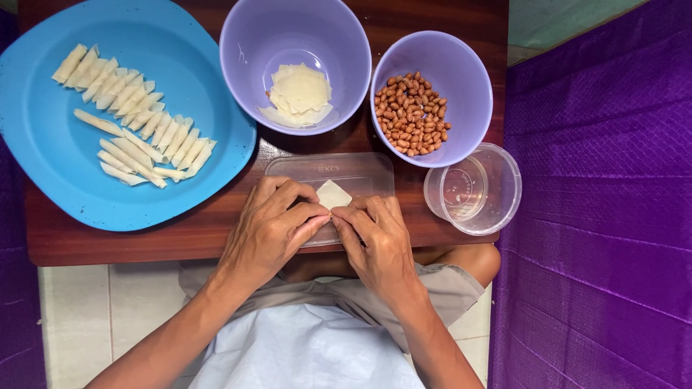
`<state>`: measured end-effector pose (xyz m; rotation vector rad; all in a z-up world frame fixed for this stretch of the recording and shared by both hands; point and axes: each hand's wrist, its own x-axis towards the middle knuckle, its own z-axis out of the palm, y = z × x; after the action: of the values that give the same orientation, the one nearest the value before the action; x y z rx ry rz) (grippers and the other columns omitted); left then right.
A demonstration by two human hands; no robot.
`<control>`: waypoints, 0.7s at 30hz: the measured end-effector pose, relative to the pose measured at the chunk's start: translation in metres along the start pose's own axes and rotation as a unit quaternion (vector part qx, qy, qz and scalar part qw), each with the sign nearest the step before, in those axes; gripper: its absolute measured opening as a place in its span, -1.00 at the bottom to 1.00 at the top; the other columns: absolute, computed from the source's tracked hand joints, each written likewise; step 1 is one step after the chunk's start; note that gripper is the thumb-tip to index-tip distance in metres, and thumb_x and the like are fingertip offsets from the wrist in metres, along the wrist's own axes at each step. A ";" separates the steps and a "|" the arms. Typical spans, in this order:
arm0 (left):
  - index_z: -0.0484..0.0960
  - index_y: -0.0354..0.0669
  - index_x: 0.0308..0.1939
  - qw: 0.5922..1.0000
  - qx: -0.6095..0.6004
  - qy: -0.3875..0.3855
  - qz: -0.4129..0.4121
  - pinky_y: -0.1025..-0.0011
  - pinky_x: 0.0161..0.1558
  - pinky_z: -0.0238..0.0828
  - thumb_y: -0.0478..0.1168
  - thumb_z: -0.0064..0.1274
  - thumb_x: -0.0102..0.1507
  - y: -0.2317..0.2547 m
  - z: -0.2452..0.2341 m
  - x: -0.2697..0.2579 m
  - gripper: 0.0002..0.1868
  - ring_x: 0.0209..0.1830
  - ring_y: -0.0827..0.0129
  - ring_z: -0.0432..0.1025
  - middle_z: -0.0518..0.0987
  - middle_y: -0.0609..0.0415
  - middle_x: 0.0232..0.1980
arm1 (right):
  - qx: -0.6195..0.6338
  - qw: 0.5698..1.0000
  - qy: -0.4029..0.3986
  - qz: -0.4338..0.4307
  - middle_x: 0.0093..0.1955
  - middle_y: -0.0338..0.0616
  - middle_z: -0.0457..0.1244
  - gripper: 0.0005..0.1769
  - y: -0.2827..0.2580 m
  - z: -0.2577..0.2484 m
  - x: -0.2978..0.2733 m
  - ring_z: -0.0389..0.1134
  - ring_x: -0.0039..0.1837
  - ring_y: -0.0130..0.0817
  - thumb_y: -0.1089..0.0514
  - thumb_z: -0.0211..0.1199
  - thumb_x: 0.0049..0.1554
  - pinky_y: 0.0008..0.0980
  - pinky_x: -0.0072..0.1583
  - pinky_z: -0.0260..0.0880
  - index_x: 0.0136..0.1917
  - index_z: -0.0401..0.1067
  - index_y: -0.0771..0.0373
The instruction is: A person manually wraps individual peanuts into small square wrappers on a wooden table.
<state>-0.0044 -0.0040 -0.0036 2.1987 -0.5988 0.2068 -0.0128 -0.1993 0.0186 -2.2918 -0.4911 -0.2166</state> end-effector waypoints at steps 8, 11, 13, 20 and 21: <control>0.71 0.00 -0.21 1.000 -0.002 -0.007 -0.015 0.18 0.03 0.36 -0.20 0.14 0.31 -0.001 0.003 0.002 -0.94 0.07 0.11 0.40 0.53 0.14 -0.07 | -0.003 0.999 0.036 -0.018 -0.16 -0.16 0.28 -0.95 -0.001 0.003 -0.001 0.32 -0.09 -0.16 0.27 0.34 0.16 -0.28 -0.02 0.42 -0.10 0.58 0.16; 0.71 0.01 -0.22 1.000 -0.002 -0.005 -0.018 0.19 0.03 0.36 -0.20 0.13 0.31 -0.002 0.005 0.002 -0.94 0.07 0.12 0.40 0.53 0.15 -0.07 | -0.012 0.997 0.064 -0.035 -0.14 -0.18 0.30 -0.91 -0.001 0.006 -0.004 0.32 -0.09 -0.21 0.29 0.36 0.14 -0.31 -0.01 0.41 -0.09 0.60 0.12; 0.71 0.02 -0.23 1.000 -0.003 -0.005 -0.019 0.20 0.03 0.37 -0.20 0.14 0.31 -0.003 0.007 0.000 -0.94 0.07 0.13 0.40 0.53 0.15 -0.07 | -0.015 0.996 0.073 -0.040 -0.13 -0.20 0.32 -0.89 -0.002 0.007 -0.007 0.31 -0.10 -0.25 0.30 0.38 0.13 -0.34 -0.01 0.41 -0.09 0.62 0.12; 0.74 0.05 -0.19 1.000 -0.013 0.001 -0.026 0.23 0.06 0.38 -0.19 0.15 0.31 -0.006 0.007 -0.002 -0.93 0.08 0.15 0.41 0.55 0.17 -0.06 | -0.033 0.998 0.043 -0.035 -0.17 -0.18 0.32 -0.95 -0.004 0.004 0.000 0.32 -0.11 -0.21 0.25 0.39 0.14 -0.33 -0.04 0.43 -0.09 0.61 0.15; 0.74 0.04 -0.16 0.999 -0.020 0.001 -0.033 0.23 0.08 0.38 -0.18 0.14 0.31 -0.006 0.006 -0.002 -0.91 0.10 0.15 0.42 0.56 0.17 -0.05 | -0.034 0.998 0.031 -0.032 -0.17 -0.17 0.32 -0.97 -0.004 0.002 0.002 0.33 -0.11 -0.18 0.24 0.39 0.14 -0.31 -0.05 0.44 -0.10 0.61 0.15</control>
<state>-0.0039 -0.0051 -0.0123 2.1758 -0.5245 0.1605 -0.0128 -0.1943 0.0203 -2.3289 -0.5340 -0.3401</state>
